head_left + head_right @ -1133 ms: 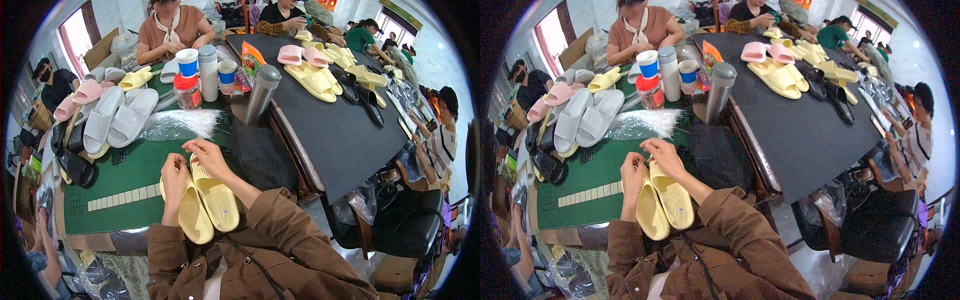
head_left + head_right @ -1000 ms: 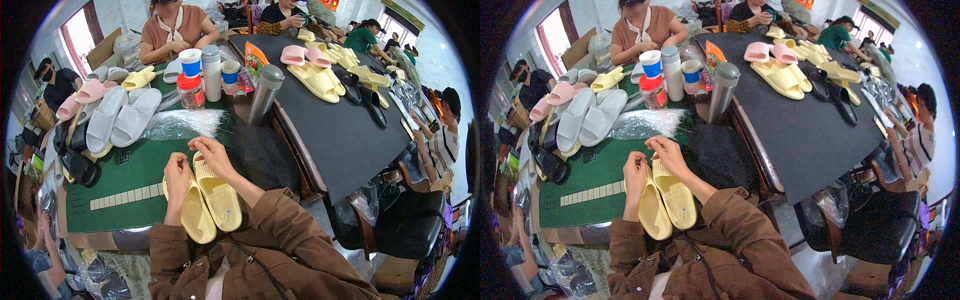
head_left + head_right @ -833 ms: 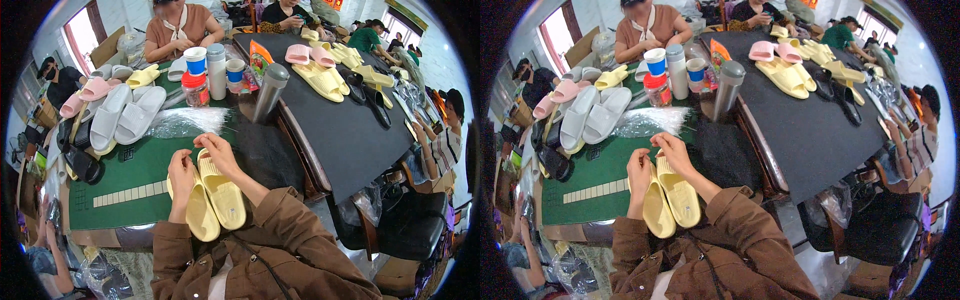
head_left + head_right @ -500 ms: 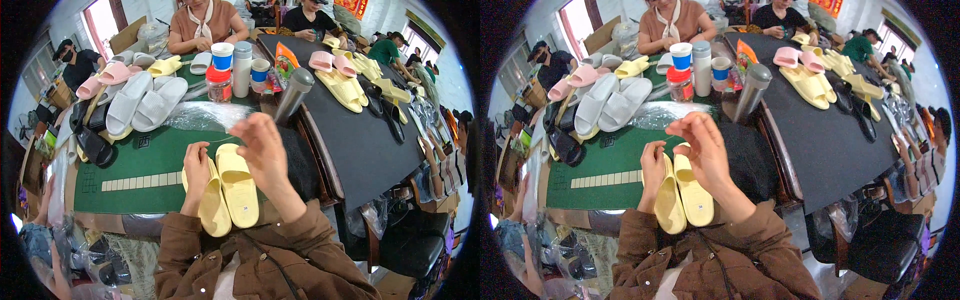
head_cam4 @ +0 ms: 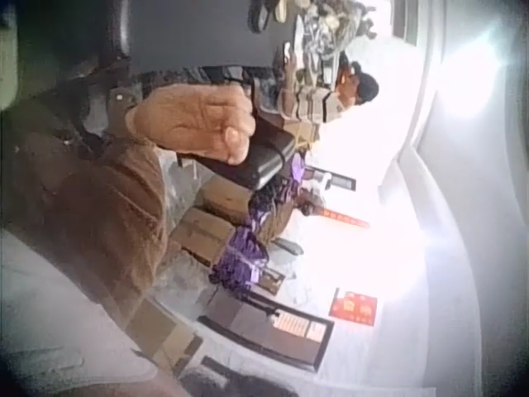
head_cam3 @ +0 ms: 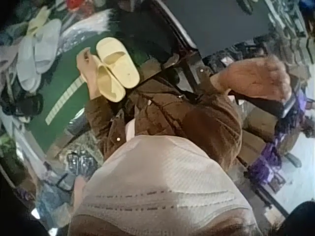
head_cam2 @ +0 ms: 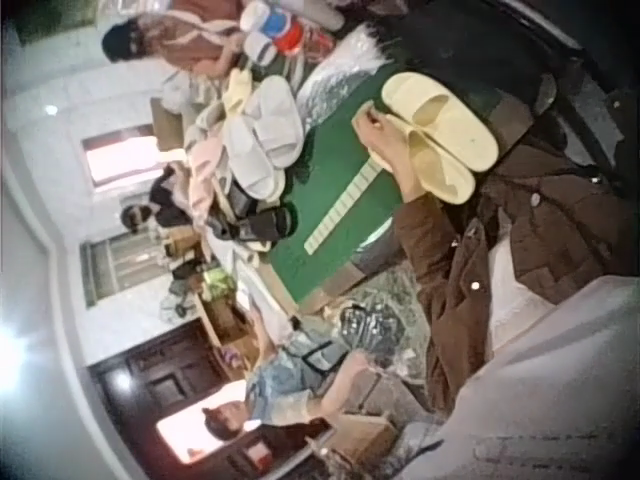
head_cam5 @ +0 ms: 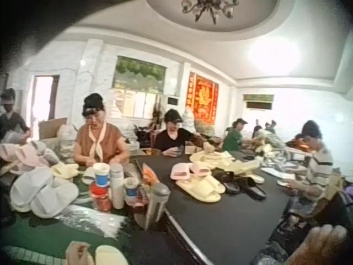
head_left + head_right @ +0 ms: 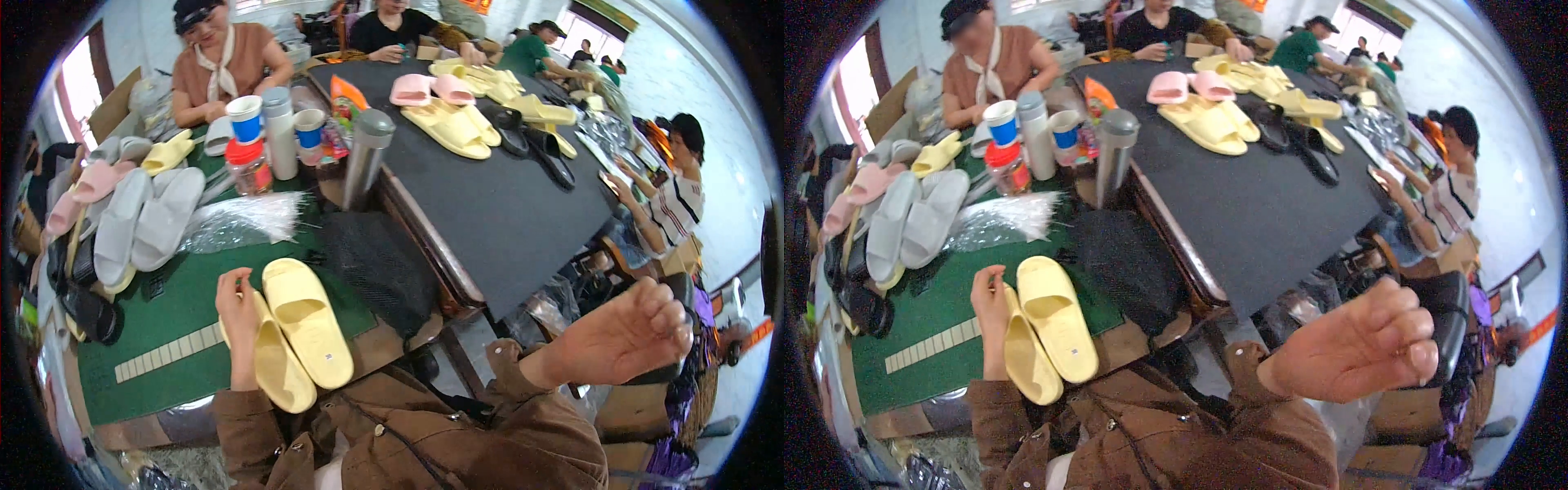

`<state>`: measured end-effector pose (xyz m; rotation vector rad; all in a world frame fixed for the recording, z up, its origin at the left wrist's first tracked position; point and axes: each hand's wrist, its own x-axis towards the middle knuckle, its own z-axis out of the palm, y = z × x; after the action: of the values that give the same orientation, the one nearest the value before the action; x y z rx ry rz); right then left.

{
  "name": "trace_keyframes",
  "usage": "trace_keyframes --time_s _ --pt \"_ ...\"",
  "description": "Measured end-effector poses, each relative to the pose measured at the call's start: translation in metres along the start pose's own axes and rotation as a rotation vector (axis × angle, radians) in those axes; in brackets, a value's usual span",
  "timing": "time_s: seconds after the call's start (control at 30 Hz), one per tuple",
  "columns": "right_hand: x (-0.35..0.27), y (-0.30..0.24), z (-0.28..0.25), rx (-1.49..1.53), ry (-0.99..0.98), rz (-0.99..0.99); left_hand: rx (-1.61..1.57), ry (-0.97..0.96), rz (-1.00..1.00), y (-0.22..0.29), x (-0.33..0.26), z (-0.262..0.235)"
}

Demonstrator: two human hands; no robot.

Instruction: Inspecting and cleaning loose threads or defects from various plastic slides and slippers at a workshop table.

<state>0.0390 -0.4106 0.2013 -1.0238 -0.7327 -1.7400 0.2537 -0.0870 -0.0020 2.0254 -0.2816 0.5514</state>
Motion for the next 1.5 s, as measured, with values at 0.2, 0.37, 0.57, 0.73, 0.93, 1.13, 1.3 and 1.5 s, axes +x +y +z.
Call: trace_keyframes --time_s 0.2,0.37,0.57,0.73,0.93,1.13,1.3,1.5 --pt "0.018 0.017 -0.054 -1.054 -0.394 -0.486 0.057 -0.065 -0.072 0.007 -0.001 0.001" --pt "0.014 0.087 -0.089 -1.134 -0.408 0.192 0.089 -0.086 -0.045 0.003 -0.001 -0.001" --pt "0.022 0.216 -0.172 -1.470 -0.805 0.345 0.078 -0.110 -0.063 0.015 0.002 0.002" --pt "-0.011 0.299 -0.228 -1.757 -1.120 0.425 0.089 -0.128 -0.049 0.011 -0.001 0.002" --pt "-0.026 0.338 -0.244 -1.931 -1.216 0.642 0.088 -0.130 -0.049 0.011 -0.002 0.000" --pt "-0.021 0.348 -0.240 -1.954 -1.310 0.633 0.065 -0.110 -0.084 0.010 -0.001 0.000" --pt "-0.022 0.346 -0.258 -1.982 -1.274 0.521 0.062 -0.114 -0.066 0.009 0.000 0.008" --pt "-0.022 0.329 -0.256 -1.969 -1.382 0.271 0.072 -0.106 -0.056 0.002 -0.002 0.005"
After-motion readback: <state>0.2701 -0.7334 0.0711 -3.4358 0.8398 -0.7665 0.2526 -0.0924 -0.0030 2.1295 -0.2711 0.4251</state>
